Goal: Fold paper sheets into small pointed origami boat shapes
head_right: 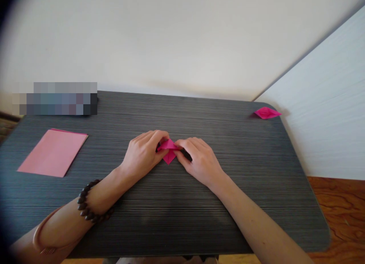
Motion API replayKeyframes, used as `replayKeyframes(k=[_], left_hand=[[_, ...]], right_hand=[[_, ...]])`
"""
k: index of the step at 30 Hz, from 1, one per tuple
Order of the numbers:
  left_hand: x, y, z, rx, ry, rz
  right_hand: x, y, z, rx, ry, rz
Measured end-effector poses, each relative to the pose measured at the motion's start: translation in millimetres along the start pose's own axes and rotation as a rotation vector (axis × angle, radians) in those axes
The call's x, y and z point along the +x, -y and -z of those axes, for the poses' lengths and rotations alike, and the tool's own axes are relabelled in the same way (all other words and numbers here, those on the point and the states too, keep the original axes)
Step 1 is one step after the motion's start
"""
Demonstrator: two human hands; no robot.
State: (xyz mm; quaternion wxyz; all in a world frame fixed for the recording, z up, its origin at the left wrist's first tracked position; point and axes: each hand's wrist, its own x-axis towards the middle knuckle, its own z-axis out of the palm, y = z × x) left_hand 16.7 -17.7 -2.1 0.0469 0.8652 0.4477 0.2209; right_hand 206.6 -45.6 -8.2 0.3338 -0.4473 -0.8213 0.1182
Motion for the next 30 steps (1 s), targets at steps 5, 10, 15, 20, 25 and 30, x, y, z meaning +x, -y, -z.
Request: replayKeyframes(k=[5, 10, 15, 20, 25, 30], left_hand=[[-1, 4, 2, -0.045, 0.003, -0.064], [-6, 23, 9, -0.2, 0.021, -0.235], [-8, 41, 16, -0.21, 0.092, -0.398], [-12, 37, 16, -0.134, 0.076, -0.37], [-14, 32, 15, -0.119, 0.057, -0.303], [-15, 37, 20, -0.059, 0.071, -0.374]], right_hand=[[-2, -3, 3, -0.003, -0.02, 0.081], [-6, -7, 3, -0.099, -0.009, 0.148], [-7, -7, 3, -0.118, 0.013, 0.168], [-7, -7, 3, -0.137, 0.029, 0.169], [-7, -6, 4, -0.15, 0.051, 0.153], [-7, -5, 4, -0.175, 0.066, 0.163]])
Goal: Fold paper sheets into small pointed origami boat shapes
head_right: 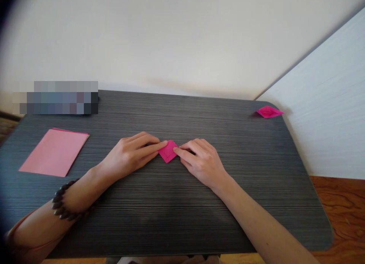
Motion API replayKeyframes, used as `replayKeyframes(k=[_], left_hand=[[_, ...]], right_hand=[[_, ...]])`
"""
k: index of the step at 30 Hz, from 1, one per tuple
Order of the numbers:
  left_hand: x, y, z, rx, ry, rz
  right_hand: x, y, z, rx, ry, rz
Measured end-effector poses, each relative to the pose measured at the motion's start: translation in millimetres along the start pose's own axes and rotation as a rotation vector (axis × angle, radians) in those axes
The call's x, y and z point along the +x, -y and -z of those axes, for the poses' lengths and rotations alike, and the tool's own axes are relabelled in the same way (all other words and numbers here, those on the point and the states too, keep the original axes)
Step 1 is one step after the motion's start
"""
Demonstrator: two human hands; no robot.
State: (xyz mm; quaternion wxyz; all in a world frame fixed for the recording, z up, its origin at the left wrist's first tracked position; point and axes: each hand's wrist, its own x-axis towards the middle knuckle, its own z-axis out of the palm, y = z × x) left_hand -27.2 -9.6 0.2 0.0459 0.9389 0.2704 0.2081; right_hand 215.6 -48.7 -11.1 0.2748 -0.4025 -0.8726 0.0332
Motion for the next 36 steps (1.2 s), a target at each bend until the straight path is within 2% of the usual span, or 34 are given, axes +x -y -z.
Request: replayKeyframes(k=[5, 12, 15, 23, 36], left_hand=[[-1, 3, 3, 0.042, 0.031, -0.056], [0, 1, 7, 0.09, 0.063, -0.046], [1, -1, 9, 0.083, 0.071, -0.016], [0, -4, 0, 0.059, -0.018, 0.112], [5, -6, -5, -0.159, -0.103, 0.274]], right_hand=[[0, 1, 1, -0.007, 0.015, 0.004], [2, 1, 3, -0.04, 0.036, 0.009], [2, 2, 4, -0.056, 0.046, 0.011], [1, 2, 2, -0.052, 0.036, 0.011], [4, 5, 2, -0.084, 0.036, 0.043]])
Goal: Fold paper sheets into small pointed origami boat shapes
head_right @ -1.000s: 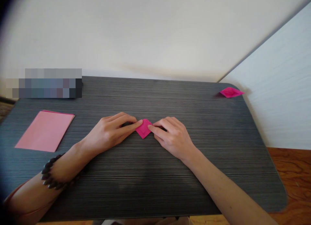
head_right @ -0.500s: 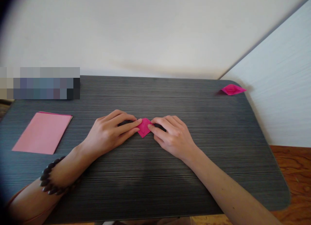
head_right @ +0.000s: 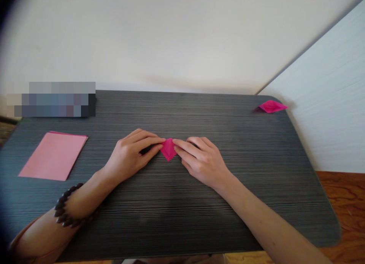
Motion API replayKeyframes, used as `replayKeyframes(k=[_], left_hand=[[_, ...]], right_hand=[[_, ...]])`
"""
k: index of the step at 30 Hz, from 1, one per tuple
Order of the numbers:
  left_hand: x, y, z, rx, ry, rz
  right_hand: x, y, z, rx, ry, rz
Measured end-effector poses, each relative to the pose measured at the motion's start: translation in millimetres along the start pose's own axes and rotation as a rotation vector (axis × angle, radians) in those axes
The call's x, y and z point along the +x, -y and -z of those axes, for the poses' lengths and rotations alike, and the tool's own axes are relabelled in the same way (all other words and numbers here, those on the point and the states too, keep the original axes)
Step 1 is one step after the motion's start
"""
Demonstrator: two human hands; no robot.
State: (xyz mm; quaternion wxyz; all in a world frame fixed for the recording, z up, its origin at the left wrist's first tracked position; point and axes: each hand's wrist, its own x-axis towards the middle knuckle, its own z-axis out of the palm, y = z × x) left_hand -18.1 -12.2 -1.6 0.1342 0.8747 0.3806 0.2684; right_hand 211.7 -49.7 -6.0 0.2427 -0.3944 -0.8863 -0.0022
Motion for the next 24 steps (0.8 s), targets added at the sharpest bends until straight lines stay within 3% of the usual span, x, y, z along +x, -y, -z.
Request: replayKeyframes(k=[5, 11, 24], left_hand=[[0, 5, 0, 0.012, 0.026, 0.02], [0, 6, 1, 0.066, 0.099, -0.063], [2, -7, -2, 0.179, 0.065, 0.024]], right_hand=[[-1, 2, 1, -0.041, 0.03, -0.024], [-2, 5, 2, -0.132, 0.061, -0.005], [-4, 3, 3, -0.146, 0.109, 0.007]])
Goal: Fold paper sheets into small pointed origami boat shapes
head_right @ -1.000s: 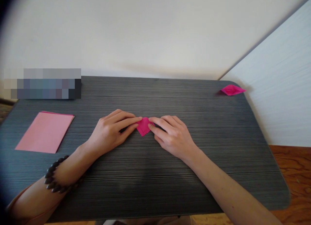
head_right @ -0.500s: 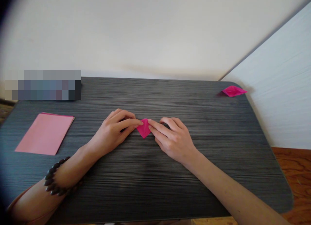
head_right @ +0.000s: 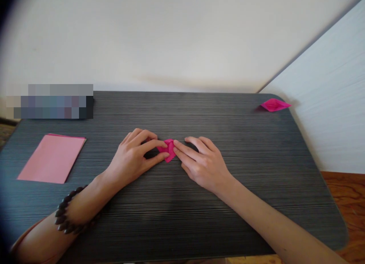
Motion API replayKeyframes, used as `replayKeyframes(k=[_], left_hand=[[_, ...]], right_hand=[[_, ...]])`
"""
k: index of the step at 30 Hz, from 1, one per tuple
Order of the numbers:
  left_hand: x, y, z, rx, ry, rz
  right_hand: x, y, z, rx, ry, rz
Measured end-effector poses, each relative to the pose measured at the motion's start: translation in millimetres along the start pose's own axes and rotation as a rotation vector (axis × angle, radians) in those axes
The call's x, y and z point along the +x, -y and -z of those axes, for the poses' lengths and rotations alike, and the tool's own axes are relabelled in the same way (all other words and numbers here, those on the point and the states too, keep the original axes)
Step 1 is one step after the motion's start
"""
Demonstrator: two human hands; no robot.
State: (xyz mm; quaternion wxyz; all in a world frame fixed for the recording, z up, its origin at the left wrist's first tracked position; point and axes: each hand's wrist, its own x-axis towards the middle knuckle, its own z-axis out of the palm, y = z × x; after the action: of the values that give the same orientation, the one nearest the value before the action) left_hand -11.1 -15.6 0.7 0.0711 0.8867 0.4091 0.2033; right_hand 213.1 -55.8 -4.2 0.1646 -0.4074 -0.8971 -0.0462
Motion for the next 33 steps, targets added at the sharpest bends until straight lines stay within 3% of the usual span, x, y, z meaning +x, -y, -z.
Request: replayKeyframes(k=[7, 20, 33], left_hand=[[0.8, 1.1, 0.3, -0.003, 0.061, 0.003], [0.4, 2.1, 0.5, 0.02, 0.036, -0.057], [-1.5, 4.3, 1.7, 0.094, 0.031, -0.062]], right_hand=[[-6.9, -4.3, 4.2, 0.036, 0.041, 0.035], [-6.7, -1.4, 7.8, -0.006, -0.105, 0.065], [-7.9, -0.5, 2.8, 0.004, -0.125, 0.056]])
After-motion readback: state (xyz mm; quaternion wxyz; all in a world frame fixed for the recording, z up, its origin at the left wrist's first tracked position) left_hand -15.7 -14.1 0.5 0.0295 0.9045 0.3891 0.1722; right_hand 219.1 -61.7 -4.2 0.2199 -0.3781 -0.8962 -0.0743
